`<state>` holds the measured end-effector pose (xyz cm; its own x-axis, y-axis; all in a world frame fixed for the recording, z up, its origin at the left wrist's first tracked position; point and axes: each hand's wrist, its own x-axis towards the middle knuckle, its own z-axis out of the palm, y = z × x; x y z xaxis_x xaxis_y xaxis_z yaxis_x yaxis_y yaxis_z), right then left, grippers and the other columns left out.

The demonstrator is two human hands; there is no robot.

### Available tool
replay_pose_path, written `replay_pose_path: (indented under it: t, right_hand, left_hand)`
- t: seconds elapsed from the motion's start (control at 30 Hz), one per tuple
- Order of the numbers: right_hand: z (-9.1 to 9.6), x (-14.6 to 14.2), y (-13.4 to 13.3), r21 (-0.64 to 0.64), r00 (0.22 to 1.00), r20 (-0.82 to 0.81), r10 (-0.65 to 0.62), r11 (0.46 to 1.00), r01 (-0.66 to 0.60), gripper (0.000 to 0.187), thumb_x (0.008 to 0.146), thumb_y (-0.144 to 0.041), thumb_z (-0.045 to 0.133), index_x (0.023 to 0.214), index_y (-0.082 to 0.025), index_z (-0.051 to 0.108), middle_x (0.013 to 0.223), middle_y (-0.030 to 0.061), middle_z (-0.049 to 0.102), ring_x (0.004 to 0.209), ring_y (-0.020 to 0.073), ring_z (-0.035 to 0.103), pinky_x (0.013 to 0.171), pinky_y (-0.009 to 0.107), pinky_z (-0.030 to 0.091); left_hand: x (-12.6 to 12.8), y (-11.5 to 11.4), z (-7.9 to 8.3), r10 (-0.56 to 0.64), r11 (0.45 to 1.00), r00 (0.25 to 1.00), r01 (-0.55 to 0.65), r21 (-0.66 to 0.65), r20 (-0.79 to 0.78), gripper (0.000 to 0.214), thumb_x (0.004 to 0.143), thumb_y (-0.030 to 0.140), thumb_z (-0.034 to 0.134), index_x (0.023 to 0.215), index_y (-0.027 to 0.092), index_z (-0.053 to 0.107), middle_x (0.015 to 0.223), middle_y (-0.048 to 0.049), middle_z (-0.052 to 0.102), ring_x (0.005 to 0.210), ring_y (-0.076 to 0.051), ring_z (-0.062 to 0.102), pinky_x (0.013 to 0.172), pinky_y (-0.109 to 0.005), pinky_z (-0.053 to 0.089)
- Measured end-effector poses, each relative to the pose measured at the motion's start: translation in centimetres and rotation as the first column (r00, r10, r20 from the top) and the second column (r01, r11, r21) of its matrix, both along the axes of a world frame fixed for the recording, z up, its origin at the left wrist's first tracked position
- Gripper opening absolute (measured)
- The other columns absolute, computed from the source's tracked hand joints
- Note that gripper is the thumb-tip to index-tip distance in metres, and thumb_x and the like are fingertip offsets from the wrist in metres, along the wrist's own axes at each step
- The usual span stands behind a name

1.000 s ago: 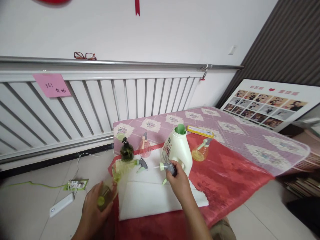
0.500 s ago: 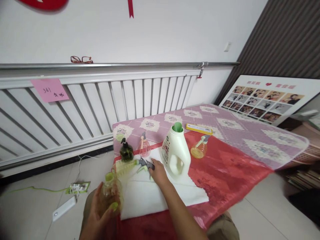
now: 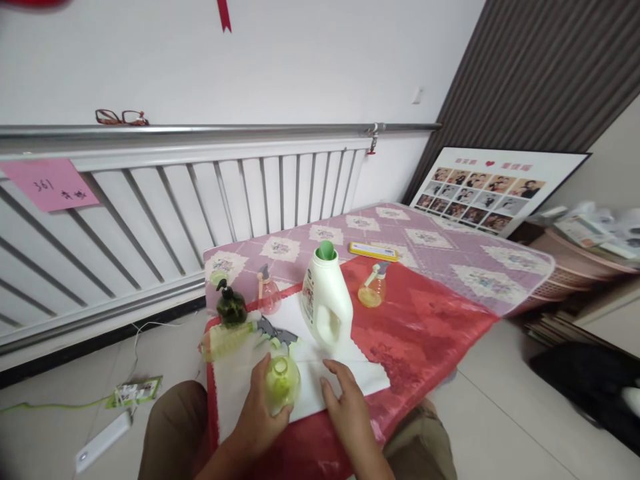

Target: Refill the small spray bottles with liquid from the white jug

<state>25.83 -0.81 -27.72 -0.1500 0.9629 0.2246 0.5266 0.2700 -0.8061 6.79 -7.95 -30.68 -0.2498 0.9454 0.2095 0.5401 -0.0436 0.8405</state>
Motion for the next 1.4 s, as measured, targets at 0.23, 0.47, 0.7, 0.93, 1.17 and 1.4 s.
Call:
replay_pose_path:
  t: [0.23, 0.47, 0.7, 0.93, 1.17, 1.4]
  right_hand:
    - [2.1, 2.5, 3.1, -0.037, 0.934, -0.258, -0.248, 0.968, 0.247, 0.047, 0.082, -0.046, 0.055, 0.122, -0.020, 0.050, 0.125, 0.0161, 0.058, 0.112, 0.0273, 0.058, 0.093, 0.046, 0.049]
    - [4.4, -0.7, 8.5, 0.004, 0.943, -0.289, -0.166, 0.985, 0.174, 0.050, 0.077, -0.047, 0.059, 0.116, -0.016, 0.054, 0.111, 0.0131, 0.066, 0.096, 0.0253, 0.063, 0.083, 0.040, 0.050]
    - [5.2, -1.1, 10.6, -0.064, 0.950, -0.273, -0.150, 0.988, 0.138, 0.045, 0.072, -0.047, 0.062, 0.102, -0.015, 0.063, 0.090, 0.0074, 0.072, 0.080, 0.0246, 0.065, 0.071, 0.036, 0.051]
    - [11.8, 2.7, 8.4, -0.078, 0.965, -0.240, -0.108, 0.993, 0.091, 0.036, 0.067, -0.045, 0.067, 0.092, -0.018, 0.066, 0.077, 0.0027, 0.071, 0.066, 0.0189, 0.062, 0.056, 0.028, 0.049]
    - [17.5, 7.1, 6.2, -0.210, 0.992, -0.102, -0.080, 0.976, 0.057, 0.030, 0.054, -0.047, 0.075, 0.068, -0.021, 0.066, 0.048, -0.0020, 0.056, 0.044, 0.0142, 0.048, 0.040, 0.025, 0.037]
    - [19.0, 9.4, 5.3, -0.495, 0.997, -0.051, 0.058, 0.866, -0.076, 0.039, 0.044, -0.040, 0.084, 0.079, -0.023, 0.075, 0.073, 0.0108, 0.074, 0.060, 0.0272, 0.065, 0.052, 0.035, 0.052]
  left_hand:
    - [0.5, 0.6, -2.4, 0.061, 0.998, 0.991, -0.059, 0.016, -0.117, 0.087, 0.066, 0.020, 0.060, 0.143, 0.011, 0.021, 0.144, -0.0194, 0.038, 0.135, -0.033, 0.036, 0.113, -0.048, 0.032]
    - [0.3, 0.3, -3.3, 0.076, 0.997, 0.989, -0.072, 0.041, -0.128, 0.088, 0.066, 0.021, 0.061, 0.143, 0.012, 0.020, 0.144, -0.0189, 0.039, 0.134, -0.033, 0.037, 0.112, -0.048, 0.032]
    - [0.4, 0.3, -3.3, 0.085, 0.996, 0.989, -0.084, 0.019, -0.118, 0.090, 0.065, 0.021, 0.062, 0.144, 0.010, 0.020, 0.143, -0.0194, 0.040, 0.134, -0.033, 0.038, 0.112, -0.048, 0.031]
    - [0.4, 0.2, -3.7, 0.069, 0.998, 0.988, -0.067, 0.017, -0.135, 0.086, 0.066, 0.020, 0.061, 0.143, 0.009, 0.023, 0.146, -0.0195, 0.037, 0.137, -0.032, 0.033, 0.113, -0.046, 0.029]
    - [0.6, 0.1, -3.2, 0.106, 0.994, 0.994, -0.106, -0.010, -0.020, 0.085, 0.067, 0.017, 0.059, 0.143, 0.012, 0.021, 0.146, -0.0174, 0.036, 0.138, -0.030, 0.032, 0.113, -0.047, 0.030]
    - [0.4, 0.3, -2.7, 0.121, 0.993, 0.992, -0.120, -0.021, 0.038, 0.086, 0.067, 0.017, 0.061, 0.142, 0.012, 0.020, 0.145, -0.0171, 0.037, 0.137, -0.029, 0.034, 0.115, -0.045, 0.027]
